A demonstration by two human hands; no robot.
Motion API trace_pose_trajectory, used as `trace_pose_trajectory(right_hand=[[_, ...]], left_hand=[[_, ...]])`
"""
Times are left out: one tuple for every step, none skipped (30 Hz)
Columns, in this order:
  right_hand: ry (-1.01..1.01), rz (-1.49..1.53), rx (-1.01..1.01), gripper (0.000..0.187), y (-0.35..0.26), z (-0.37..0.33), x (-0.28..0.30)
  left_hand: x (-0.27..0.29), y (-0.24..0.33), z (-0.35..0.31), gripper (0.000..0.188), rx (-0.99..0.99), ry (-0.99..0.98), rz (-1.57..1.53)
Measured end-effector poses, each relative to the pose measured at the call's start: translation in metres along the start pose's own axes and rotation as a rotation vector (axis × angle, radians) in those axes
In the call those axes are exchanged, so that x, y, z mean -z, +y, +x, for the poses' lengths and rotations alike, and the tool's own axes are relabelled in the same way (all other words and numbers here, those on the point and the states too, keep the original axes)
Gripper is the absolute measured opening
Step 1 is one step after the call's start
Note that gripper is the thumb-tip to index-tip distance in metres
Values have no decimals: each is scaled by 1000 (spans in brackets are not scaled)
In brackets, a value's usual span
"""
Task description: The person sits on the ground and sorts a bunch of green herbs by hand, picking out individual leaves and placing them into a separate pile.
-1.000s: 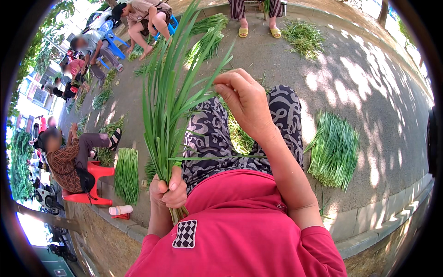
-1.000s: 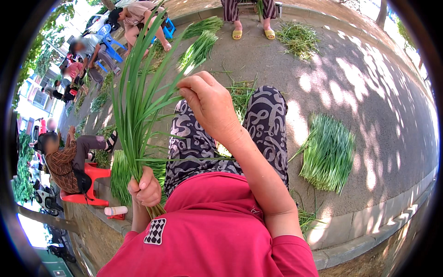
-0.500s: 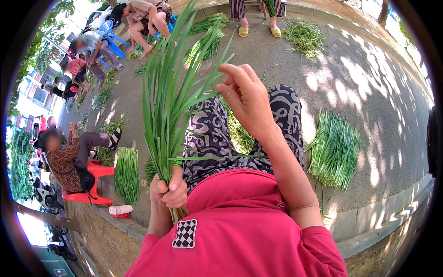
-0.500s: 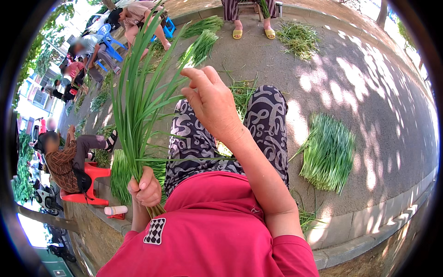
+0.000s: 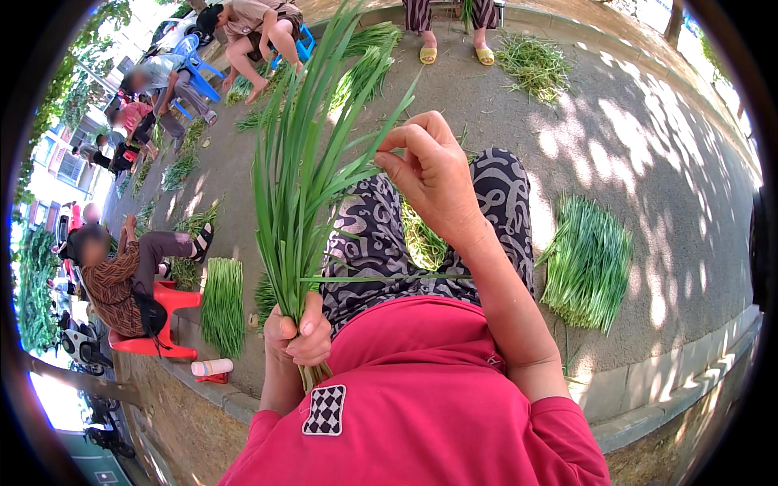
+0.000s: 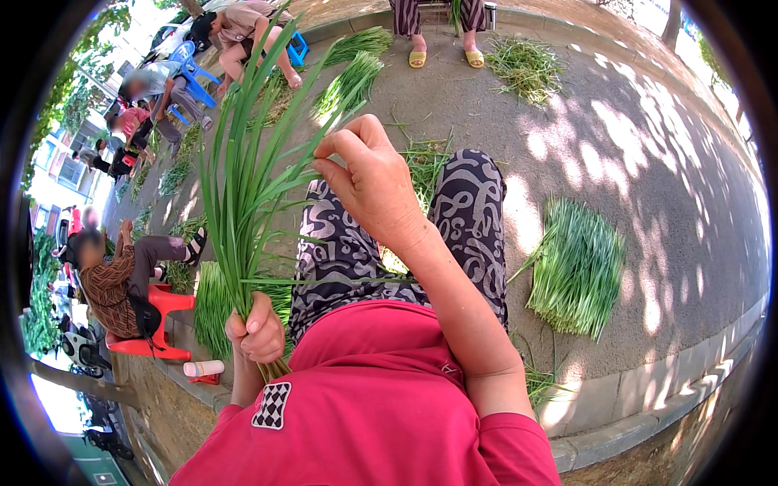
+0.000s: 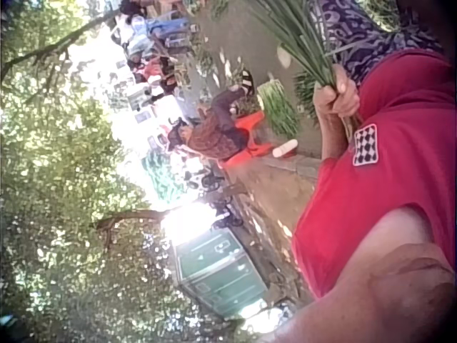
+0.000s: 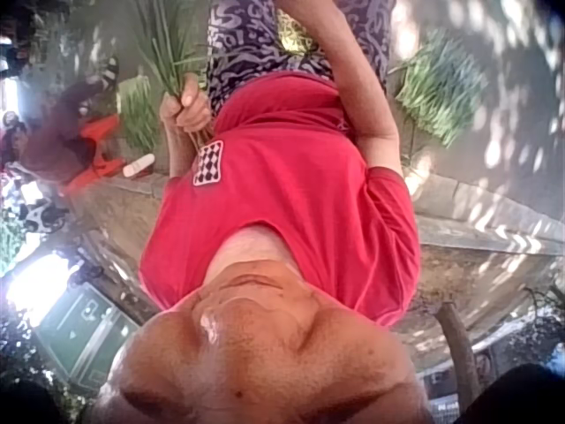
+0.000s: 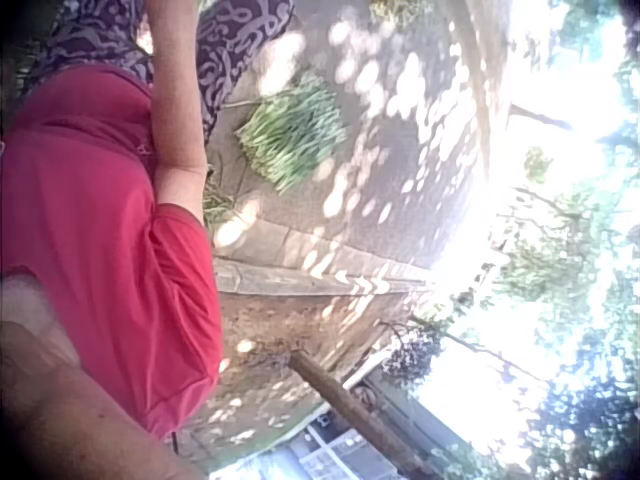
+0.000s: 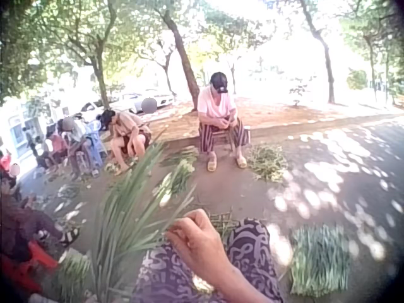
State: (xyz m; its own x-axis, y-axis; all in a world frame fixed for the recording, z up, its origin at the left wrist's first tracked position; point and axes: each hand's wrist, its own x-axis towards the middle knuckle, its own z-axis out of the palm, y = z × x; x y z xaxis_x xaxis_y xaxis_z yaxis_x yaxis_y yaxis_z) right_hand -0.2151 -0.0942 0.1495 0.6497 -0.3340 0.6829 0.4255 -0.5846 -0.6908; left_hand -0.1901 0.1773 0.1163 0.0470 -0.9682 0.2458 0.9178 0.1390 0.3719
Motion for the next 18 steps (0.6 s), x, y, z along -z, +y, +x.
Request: trace_pose_trajectory(right_hand=[[-1,-2,-2,15,0,0,0],[3,-4,0,15,0,0,0],[7,-6,2,15,1,0,0],[11,-9,4,14,1,0,0],[20,14,14,15,2,0,-1],[29,35,26,15,4,0,-2],[37,57,37,15,4,0,-3],[20,79,-1,15,3,0,-3],[1,102,-40,15,2,0,-3],[-17,126,-78,16,0,0,-3],[-29,135,-94,16,-1,-1,-3],[-39,143,-110,17,-3,-1,-2],[-49,150,-126,17,-3,-2,-2],[-31,146,-93,16,-1,-2,-2],[-14,143,-61,16,2,-2,-5],[3,140,-30,15,4,-2,-6],[-1,117,2,14,5,-1,-5],[-7,94,33,13,5,-1,-3]], left_hand=[[0,0,0,21,-1,0,0],[0,0,0,21,-3,0,-1],[0,0,0,21,-3,-2,-2],[0,0,0,21,-2,-4,-3],[0,0,0,21,-2,-6,-4],[0,0,1,21,-1,-8,-4],[0,0,1,21,1,-9,-4],[1,0,1,21,3,-11,-5],[0,0,1,21,1,-7,-4],[0,0,0,21,-1,-3,-4],[0,0,-1,21,-2,1,-4],[0,-1,-1,21,-4,1,-5],[0,-1,-1,20,-7,2,-6],[0,-1,0,20,-9,2,-7],[0,-1,0,20,-10,4,-4],[-1,0,0,20,-11,6,-1],[-1,0,-1,20,-12,7,2],[-1,0,-1,20,-11,8,3]])
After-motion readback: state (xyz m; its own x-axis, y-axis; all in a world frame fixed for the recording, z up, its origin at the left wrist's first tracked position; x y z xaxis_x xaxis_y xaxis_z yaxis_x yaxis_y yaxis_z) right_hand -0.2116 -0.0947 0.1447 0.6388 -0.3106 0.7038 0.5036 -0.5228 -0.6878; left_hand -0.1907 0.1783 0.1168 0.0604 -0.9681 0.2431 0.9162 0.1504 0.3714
